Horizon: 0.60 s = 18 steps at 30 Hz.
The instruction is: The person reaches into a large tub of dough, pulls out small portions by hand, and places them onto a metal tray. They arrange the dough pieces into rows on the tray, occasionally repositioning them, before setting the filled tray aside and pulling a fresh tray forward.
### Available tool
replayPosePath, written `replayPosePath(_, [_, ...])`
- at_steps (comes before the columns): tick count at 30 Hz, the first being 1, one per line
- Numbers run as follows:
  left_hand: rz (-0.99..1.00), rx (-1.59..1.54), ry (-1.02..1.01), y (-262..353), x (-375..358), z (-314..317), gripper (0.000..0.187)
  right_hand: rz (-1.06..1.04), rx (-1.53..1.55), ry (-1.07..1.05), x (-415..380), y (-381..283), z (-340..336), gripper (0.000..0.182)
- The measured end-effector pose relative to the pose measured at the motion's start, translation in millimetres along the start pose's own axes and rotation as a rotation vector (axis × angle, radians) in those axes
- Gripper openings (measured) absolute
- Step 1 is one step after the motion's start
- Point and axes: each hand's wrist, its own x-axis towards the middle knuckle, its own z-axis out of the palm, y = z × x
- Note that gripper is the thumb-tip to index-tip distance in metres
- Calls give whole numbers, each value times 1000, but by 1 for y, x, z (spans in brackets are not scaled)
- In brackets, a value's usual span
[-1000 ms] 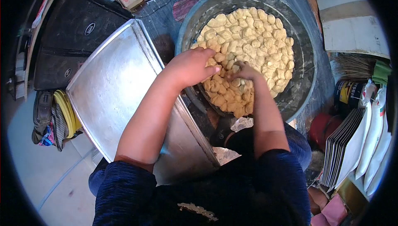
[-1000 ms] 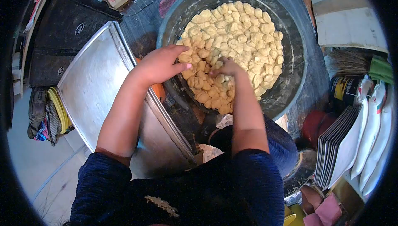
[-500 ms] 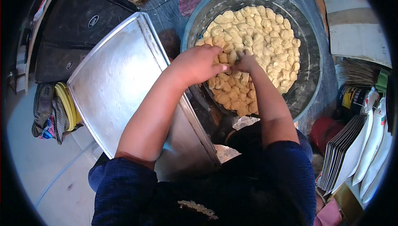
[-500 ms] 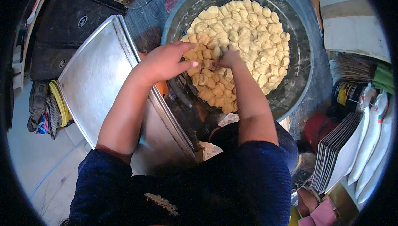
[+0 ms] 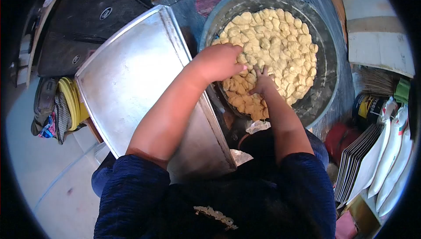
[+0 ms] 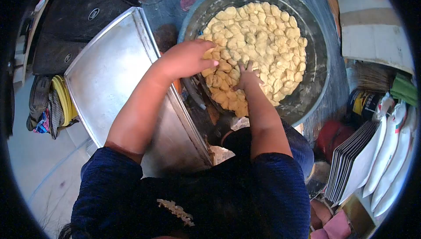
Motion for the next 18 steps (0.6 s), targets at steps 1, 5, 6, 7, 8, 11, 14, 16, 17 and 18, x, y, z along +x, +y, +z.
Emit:
replayPosePath(1, [0,-9,10,-1,-1,0,54,-14,-5,4,6,0,1,119])
replayPosePath(5, [-2,12,15,-2,-2,2,53,-104,120,187,32,17,17,101])
replayPosePath(6, [3,6,16,-3,0,3,53,-101,128,220,34,18,19,93])
replayPosePath(7, [11,1,20,-4,0,3,53,-97,136,255,36,19,21,86])
replayPosePath(8, [7,2,25,-4,1,3,53,-101,134,258,37,22,23,86])
replayPosePath(11, [-4,13,4,-3,0,2,53,-124,168,269,37,30,31,82])
replayPosePath(14, [11,1,12,-3,1,3,53,-157,288,303,34,42,32,80])
replayPosePath(16, [-2,-3,-2,-4,1,0,52,-59,564,454,42,48,30,75])
replayPosePath(17, [-5,-2,3,-5,1,0,52,-64,562,456,52,55,34,75])
replayPosePath(18, [6,-1,3,-6,2,1,52,-98,666,525,68,68,44,77])
